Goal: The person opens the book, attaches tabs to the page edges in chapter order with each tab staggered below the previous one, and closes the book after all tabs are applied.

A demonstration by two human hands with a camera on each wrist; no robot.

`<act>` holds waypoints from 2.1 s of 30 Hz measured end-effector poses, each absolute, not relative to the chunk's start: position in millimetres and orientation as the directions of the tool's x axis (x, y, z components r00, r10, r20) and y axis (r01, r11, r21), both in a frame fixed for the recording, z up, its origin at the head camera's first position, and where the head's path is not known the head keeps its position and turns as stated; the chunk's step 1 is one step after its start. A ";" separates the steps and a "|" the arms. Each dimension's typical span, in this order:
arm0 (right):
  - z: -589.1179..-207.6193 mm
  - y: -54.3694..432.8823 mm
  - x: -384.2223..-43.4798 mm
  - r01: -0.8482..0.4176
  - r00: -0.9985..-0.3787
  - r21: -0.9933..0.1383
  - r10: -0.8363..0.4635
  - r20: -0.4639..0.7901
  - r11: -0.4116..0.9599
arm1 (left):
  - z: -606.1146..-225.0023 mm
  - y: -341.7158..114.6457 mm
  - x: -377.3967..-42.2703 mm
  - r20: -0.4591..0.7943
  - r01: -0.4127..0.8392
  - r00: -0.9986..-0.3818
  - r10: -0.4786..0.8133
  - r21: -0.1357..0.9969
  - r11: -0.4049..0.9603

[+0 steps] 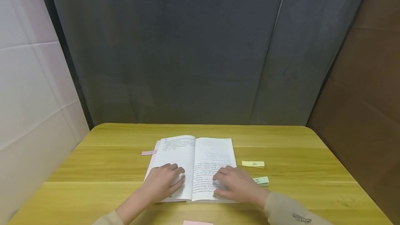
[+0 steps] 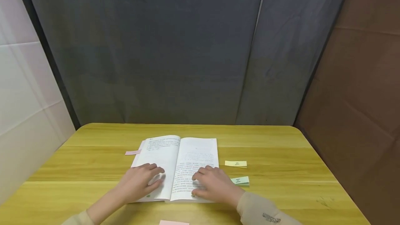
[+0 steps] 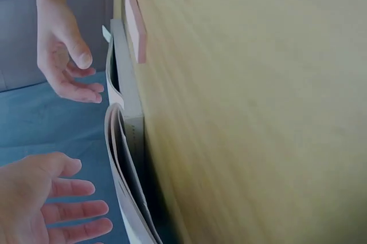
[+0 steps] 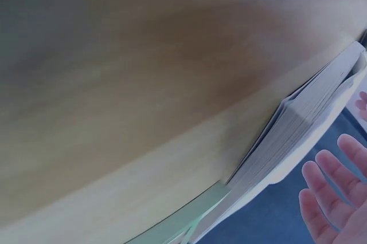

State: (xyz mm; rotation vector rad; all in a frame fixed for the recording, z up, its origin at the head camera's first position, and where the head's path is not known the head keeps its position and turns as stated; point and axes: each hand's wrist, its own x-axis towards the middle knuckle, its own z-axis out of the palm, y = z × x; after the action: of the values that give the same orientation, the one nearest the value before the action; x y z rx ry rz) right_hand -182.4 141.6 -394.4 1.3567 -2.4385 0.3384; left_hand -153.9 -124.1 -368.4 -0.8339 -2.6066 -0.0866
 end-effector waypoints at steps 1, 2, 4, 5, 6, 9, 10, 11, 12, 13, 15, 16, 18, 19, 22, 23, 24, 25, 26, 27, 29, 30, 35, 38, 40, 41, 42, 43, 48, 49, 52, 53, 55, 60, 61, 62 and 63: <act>-394.3 144.5 -182.1 -0.850 -0.498 -0.046 -0.773 0.393 0.524 | -367.8 -122.3 -154.8 0.392 0.573 -0.741 0.545 -0.054 0.818; -393.7 147.5 -181.7 -0.847 -0.505 -0.048 -0.770 0.390 0.530 | -367.3 -120.6 -155.8 0.390 0.576 -0.741 0.547 -0.048 0.816; -392.2 153.1 -180.9 -0.838 -0.521 -0.064 -0.763 0.382 0.541 | -366.6 -117.3 -157.7 0.385 0.584 -0.741 0.550 -0.036 0.811; -391.4 155.8 -180.5 -0.834 -0.529 -0.069 -0.759 0.380 0.547 | -366.5 -115.7 -158.7 0.381 0.586 -0.742 0.552 -0.032 0.809; -390.3 158.4 -180.3 -0.830 -0.537 -0.076 -0.754 0.377 0.553 | -366.1 -114.1 -159.6 0.376 0.590 -0.741 0.556 -0.030 0.807; -387.1 166.2 -179.6 -0.818 -0.557 -0.093 -0.741 0.375 0.567 | -364.7 -108.9 -162.1 0.366 0.600 -0.739 0.566 -0.026 0.800; -386.1 168.6 -179.5 -0.814 -0.562 -0.096 -0.736 0.377 0.572 | -363.9 -106.9 -163.0 0.364 0.604 -0.737 0.569 -0.021 0.796; -385.3 170.9 -179.7 -0.810 -0.568 -0.097 -0.732 0.376 0.579 | -363.4 -104.8 -163.9 0.363 0.607 -0.736 0.572 -0.020 0.794; -384.6 173.0 -179.9 -0.806 -0.573 -0.096 -0.728 0.375 0.585 | -362.6 -102.7 -164.9 0.360 0.611 -0.735 0.575 -0.016 0.791; -384.2 175.1 -180.1 -0.800 -0.579 -0.094 -0.723 0.376 0.592 | -362.0 -100.4 -166.3 0.356 0.614 -0.735 0.577 -0.011 0.789; -383.7 179.1 -180.2 -0.787 -0.595 -0.091 -0.711 0.375 0.610 | -361.2 -95.6 -168.9 0.348 0.619 -0.736 0.581 -0.002 0.786; -383.7 180.8 -180.6 -0.782 -0.601 -0.092 -0.705 0.377 0.617 | -360.7 -93.4 -170.3 0.342 0.620 -0.737 0.583 0.001 0.784; -384.0 184.4 -181.1 -0.769 -0.612 -0.085 -0.693 0.381 0.633 | -359.9 -88.9 -172.8 0.334 0.623 -0.739 0.585 0.008 0.782; -384.2 186.3 -181.2 -0.764 -0.617 -0.083 -0.686 0.385 0.640 | -359.7 -86.6 -173.9 0.330 0.625 -0.739 0.587 0.010 0.780; -384.5 192.5 -182.1 -0.750 -0.629 -0.086 -0.669 0.396 0.655 | -358.6 -79.9 -176.8 0.324 0.633 -0.736 0.594 0.021 0.774; -384.7 194.7 -182.3 -0.749 -0.629 -0.083 -0.664 0.405 0.658 | -358.4 -77.8 -177.8 0.321 0.635 -0.736 0.596 0.025 0.772; -384.9 196.9 -182.6 -0.748 -0.627 -0.084 -0.660 0.414 0.658 | -358.4 -75.7 -178.8 0.314 0.637 -0.738 0.597 0.031 0.770; -385.3 199.1 -183.1 -0.749 -0.624 -0.083 -0.656 0.426 0.658 | -358.4 -73.6 -180.1 0.310 0.639 -0.738 0.600 0.033 0.769; -385.8 201.5 -183.7 -0.750 -0.619 -0.084 -0.653 0.437 0.656 | -358.3 -71.6 -181.2 0.305 0.640 -0.739 0.601 0.038 0.767; -386.4 203.9 -184.4 -0.753 -0.612 -0.082 -0.651 0.449 0.652 | -358.3 -69.6 -182.2 0.301 0.642 -0.739 0.603 0.042 0.765; -387.6 208.4 -186.3 -0.756 -0.603 -0.078 -0.645 0.469 0.650 | -358.5 -65.8 -184.8 0.292 0.647 -0.738 0.608 0.049 0.761; -388.1 210.6 -187.5 -0.755 -0.604 -0.080 -0.642 0.473 0.651 | -358.4 -63.8 -186.1 0.289 0.649 -0.737 0.611 0.051 0.759; -388.3 219.3 -194.2 -0.717 -0.648 -0.092 -0.613 0.451 0.691 | -356.4 -52.5 -192.3 0.271 0.656 -0.738 0.618 0.073 0.751; -386.7 223.7 -197.4 -0.695 -0.675 -0.107 -0.593 0.439 0.711 | -354.9 -44.8 -196.3 0.261 0.661 -0.736 0.624 0.082 0.745; -385.1 226.1 -198.7 -0.682 -0.686 -0.112 -0.578 0.441 0.723 | -353.9 -39.7 -198.7 0.254 0.667 -0.733 0.631 0.087 0.740; -384.5 227.0 -199.4 -0.676 -0.691 -0.116 -0.572 0.442 0.728 | -353.4 -37.2 -200.0 0.252 0.668 -0.732 0.633 0.087 0.739; -383.9 227.8 -200.1 -0.671 -0.695 -0.118 -0.566 0.443 0.732 | -352.9 -34.8 -201.1 0.251 0.670 -0.731 0.635 0.087 0.737; -383.4 228.5 -200.7 -0.666 -0.699 -0.119 -0.560 0.445 0.737 | -352.4 -32.4 -202.3 0.249 0.672 -0.730 0.637 0.091 0.735; -382.5 232.2 -204.5 -0.647 -0.718 -0.137 -0.538 0.442 0.751 | -350.7 -21.1 -207.0 0.247 0.678 -0.727 0.641 0.110 0.727; -382.5 233.4 -205.3 -0.642 -0.722 -0.140 -0.533 0.442 0.754 | -350.8 -18.9 -207.9 0.244 0.678 -0.728 0.641 0.117 0.726; -383.3 236.8 -208.1 -0.628 -0.735 -0.147 -0.519 0.437 0.765 | -350.0 -12.7 -209.6 0.233 0.672 -0.736 0.636 0.136 0.728; -383.7 238.0 -209.1 -0.621 -0.739 -0.148 -0.513 0.436 0.769 | -349.7 -10.9 -210.2 0.228 0.670 -0.739 0.634 0.143 0.729; -384.1 240.2 -211.1 -0.615 -0.745 -0.155 -0.505 0.436 0.773 | -349.1 -7.1 -211.8 0.221 0.666 -0.743 0.632 0.152 0.730; -385.1 244.2 -215.9 -0.604 -0.756 -0.169 -0.492 0.432 0.779 | -350.2 2.1 -217.6 0.213 0.666 -0.743 0.634 0.151 0.730; -385.3 244.8 -216.6 -0.597 -0.762 -0.173 -0.487 0.427 0.783 | -350.7 3.9 -218.7 0.212 0.666 -0.744 0.634 0.151 0.731; -385.5 245.3 -217.2 -0.591 -0.770 -0.180 -0.482 0.418 0.787 | -351.3 5.6 -219.9 0.211 0.665 -0.745 0.633 0.152 0.731; -385.6 245.7 -217.7 -0.584 -0.778 -0.187 -0.478 0.408 0.790 | -352.2 7.4 -221.1 0.211 0.664 -0.746 0.632 0.152 0.733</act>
State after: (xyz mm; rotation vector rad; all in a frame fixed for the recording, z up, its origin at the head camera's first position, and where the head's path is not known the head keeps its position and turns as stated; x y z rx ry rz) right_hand -217.7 245.7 -385.6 0.8101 -2.6401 0.4349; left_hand -221.1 7.4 -352.2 -1.0486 -2.7879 -0.3278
